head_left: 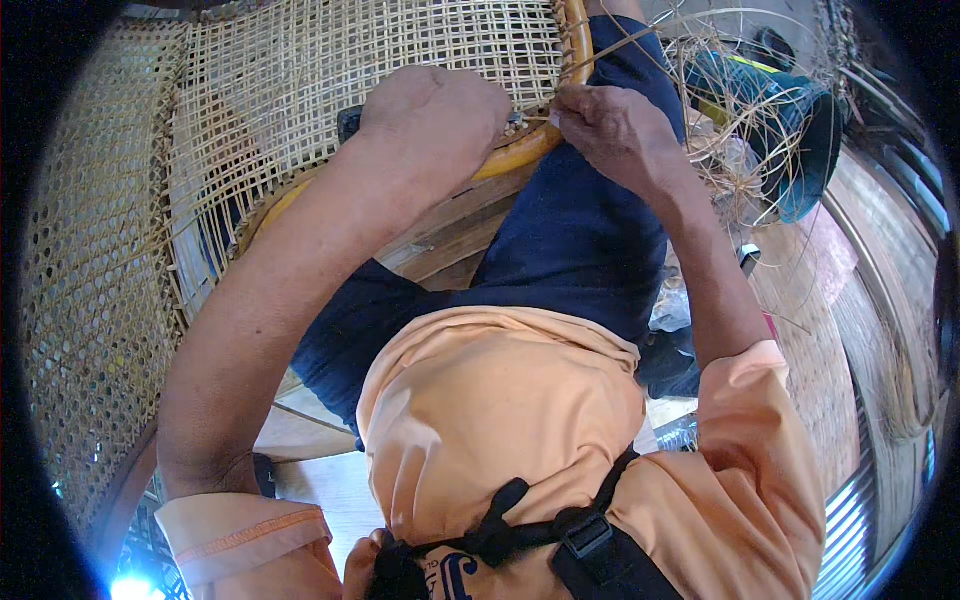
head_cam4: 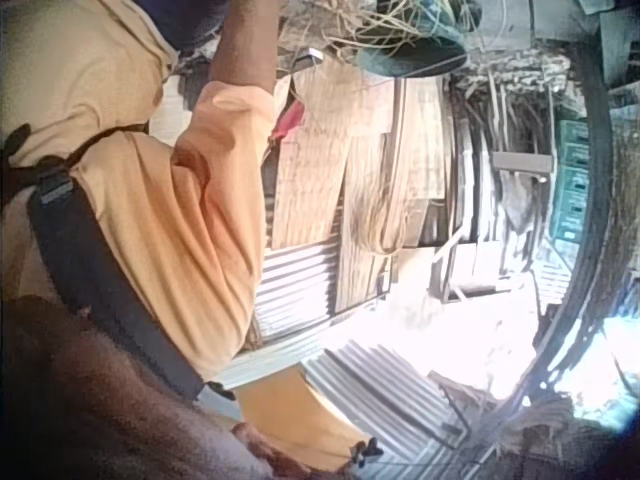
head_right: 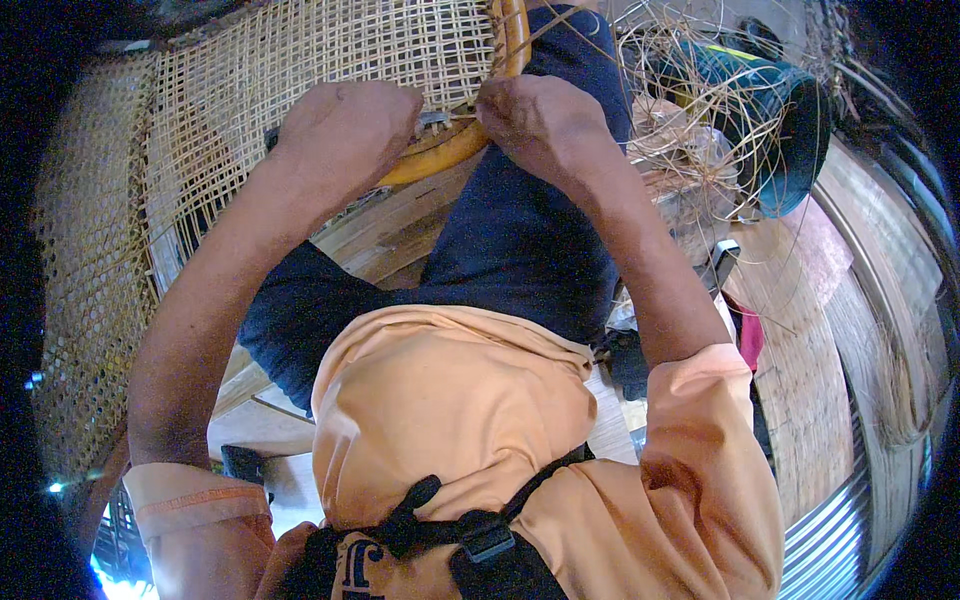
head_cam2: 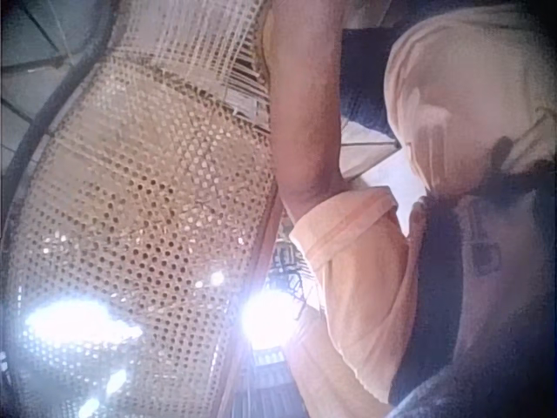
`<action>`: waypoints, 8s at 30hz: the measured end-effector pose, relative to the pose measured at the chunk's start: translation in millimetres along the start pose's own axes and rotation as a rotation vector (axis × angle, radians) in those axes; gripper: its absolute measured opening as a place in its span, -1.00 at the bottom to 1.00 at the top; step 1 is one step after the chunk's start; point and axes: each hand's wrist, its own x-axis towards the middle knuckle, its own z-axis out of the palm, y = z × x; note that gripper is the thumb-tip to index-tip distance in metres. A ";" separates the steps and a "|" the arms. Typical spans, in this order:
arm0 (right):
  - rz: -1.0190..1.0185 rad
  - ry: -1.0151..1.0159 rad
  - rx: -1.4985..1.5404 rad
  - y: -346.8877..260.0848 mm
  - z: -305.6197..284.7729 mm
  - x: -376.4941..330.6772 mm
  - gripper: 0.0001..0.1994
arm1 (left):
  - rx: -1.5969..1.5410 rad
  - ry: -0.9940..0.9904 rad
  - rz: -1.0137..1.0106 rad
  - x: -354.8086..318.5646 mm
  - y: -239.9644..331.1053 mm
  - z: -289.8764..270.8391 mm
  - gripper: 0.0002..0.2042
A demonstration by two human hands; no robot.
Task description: Repairing a rattan chair by weaving new cane or bamboo strips into the seat.
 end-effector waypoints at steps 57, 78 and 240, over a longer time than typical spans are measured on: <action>-0.251 0.159 0.405 -45.0 -25.8 14.4 -0.67 | 0.062 -0.378 -0.333 -42.5 -68.9 -73.8 -0.62; -0.005 0.209 0.541 14.5 25.4 10.9 -0.75 | 0.215 -0.212 -0.057 4.1 12.6 -32.1 -0.81; -0.197 -0.187 -0.331 -112.2 27.7 65.3 -0.82 | -0.252 -0.016 -0.559 -126.8 -11.3 -10.0 -0.58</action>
